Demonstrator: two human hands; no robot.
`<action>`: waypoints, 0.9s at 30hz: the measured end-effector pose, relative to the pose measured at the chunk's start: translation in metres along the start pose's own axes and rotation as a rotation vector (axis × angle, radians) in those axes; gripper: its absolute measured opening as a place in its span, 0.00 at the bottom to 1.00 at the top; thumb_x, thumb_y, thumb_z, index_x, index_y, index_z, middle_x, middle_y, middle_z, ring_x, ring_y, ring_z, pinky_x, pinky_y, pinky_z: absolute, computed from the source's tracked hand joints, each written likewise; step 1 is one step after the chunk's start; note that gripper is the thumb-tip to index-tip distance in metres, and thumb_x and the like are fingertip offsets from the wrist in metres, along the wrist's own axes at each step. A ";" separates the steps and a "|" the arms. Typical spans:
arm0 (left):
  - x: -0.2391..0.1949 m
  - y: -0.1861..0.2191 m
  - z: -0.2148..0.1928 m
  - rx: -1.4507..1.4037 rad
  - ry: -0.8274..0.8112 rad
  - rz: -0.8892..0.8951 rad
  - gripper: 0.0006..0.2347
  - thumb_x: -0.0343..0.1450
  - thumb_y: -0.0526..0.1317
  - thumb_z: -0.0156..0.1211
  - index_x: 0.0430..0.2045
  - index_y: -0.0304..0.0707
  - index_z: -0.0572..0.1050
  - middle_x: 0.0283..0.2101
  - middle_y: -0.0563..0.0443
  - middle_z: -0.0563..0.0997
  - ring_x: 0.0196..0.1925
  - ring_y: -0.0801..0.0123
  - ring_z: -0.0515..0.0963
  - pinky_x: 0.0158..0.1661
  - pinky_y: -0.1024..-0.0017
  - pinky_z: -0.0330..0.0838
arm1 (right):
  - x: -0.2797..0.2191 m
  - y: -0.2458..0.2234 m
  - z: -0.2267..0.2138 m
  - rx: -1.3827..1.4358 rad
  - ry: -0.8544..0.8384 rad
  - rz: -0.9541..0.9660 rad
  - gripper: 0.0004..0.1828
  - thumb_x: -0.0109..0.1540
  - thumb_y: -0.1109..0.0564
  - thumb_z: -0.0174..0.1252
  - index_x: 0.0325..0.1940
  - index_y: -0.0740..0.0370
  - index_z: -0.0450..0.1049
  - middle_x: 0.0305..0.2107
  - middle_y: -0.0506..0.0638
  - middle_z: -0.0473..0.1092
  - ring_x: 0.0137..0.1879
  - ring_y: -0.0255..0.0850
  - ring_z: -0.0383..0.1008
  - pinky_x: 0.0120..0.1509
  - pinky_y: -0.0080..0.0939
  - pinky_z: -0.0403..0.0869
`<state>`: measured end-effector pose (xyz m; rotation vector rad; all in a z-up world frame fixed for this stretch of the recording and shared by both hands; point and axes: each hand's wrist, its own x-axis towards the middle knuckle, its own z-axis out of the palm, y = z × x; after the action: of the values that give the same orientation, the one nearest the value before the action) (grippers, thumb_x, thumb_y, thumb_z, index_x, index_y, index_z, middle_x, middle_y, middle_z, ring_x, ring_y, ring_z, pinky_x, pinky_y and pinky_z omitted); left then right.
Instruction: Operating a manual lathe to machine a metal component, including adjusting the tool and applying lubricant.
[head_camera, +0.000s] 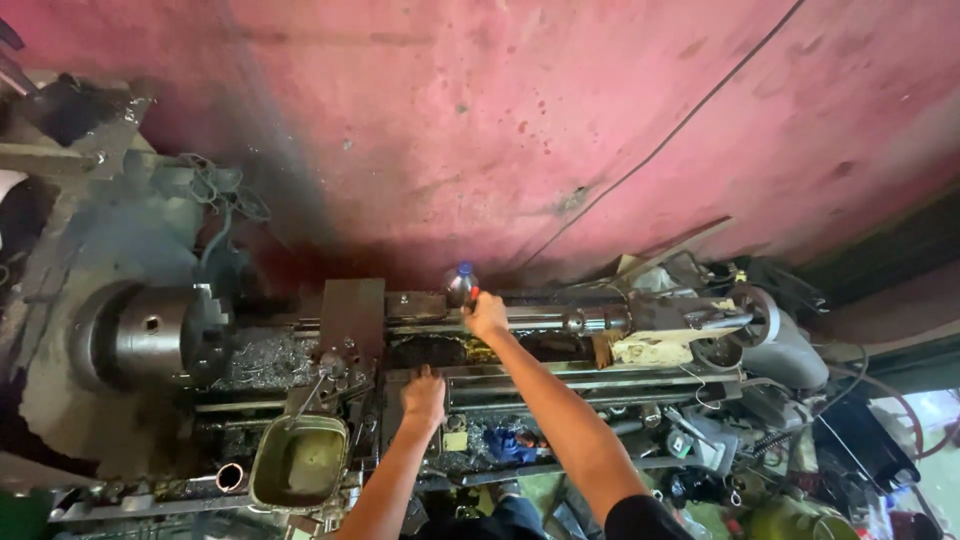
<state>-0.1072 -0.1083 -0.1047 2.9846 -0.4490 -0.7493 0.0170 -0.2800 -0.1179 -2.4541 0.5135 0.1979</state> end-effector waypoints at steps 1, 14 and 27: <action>0.004 0.001 0.007 0.003 -0.002 -0.001 0.29 0.57 0.44 0.80 0.53 0.35 0.77 0.61 0.40 0.75 0.61 0.46 0.76 0.45 0.49 0.81 | 0.007 0.006 0.006 0.003 -0.002 0.001 0.18 0.58 0.48 0.63 0.45 0.63 0.82 0.39 0.65 0.79 0.51 0.61 0.81 0.56 0.56 0.80; 0.023 -0.002 0.025 -0.017 0.053 -0.057 0.13 0.62 0.31 0.70 0.40 0.40 0.83 0.60 0.50 0.80 0.44 0.49 0.87 0.39 0.49 0.82 | -0.001 0.000 0.010 0.012 -0.016 -0.058 0.15 0.58 0.50 0.62 0.46 0.58 0.81 0.38 0.63 0.80 0.50 0.60 0.81 0.54 0.58 0.81; -0.005 0.004 -0.010 -0.120 0.085 -0.086 0.11 0.65 0.28 0.66 0.41 0.33 0.81 0.64 0.42 0.77 0.45 0.42 0.86 0.43 0.49 0.83 | 0.004 0.005 0.000 -0.072 0.023 -0.054 0.20 0.57 0.47 0.63 0.42 0.66 0.82 0.35 0.68 0.79 0.47 0.63 0.81 0.50 0.60 0.81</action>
<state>-0.1079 -0.1115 -0.0934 2.9253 -0.2628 -0.6275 0.0185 -0.2847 -0.1221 -2.5395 0.4562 0.1685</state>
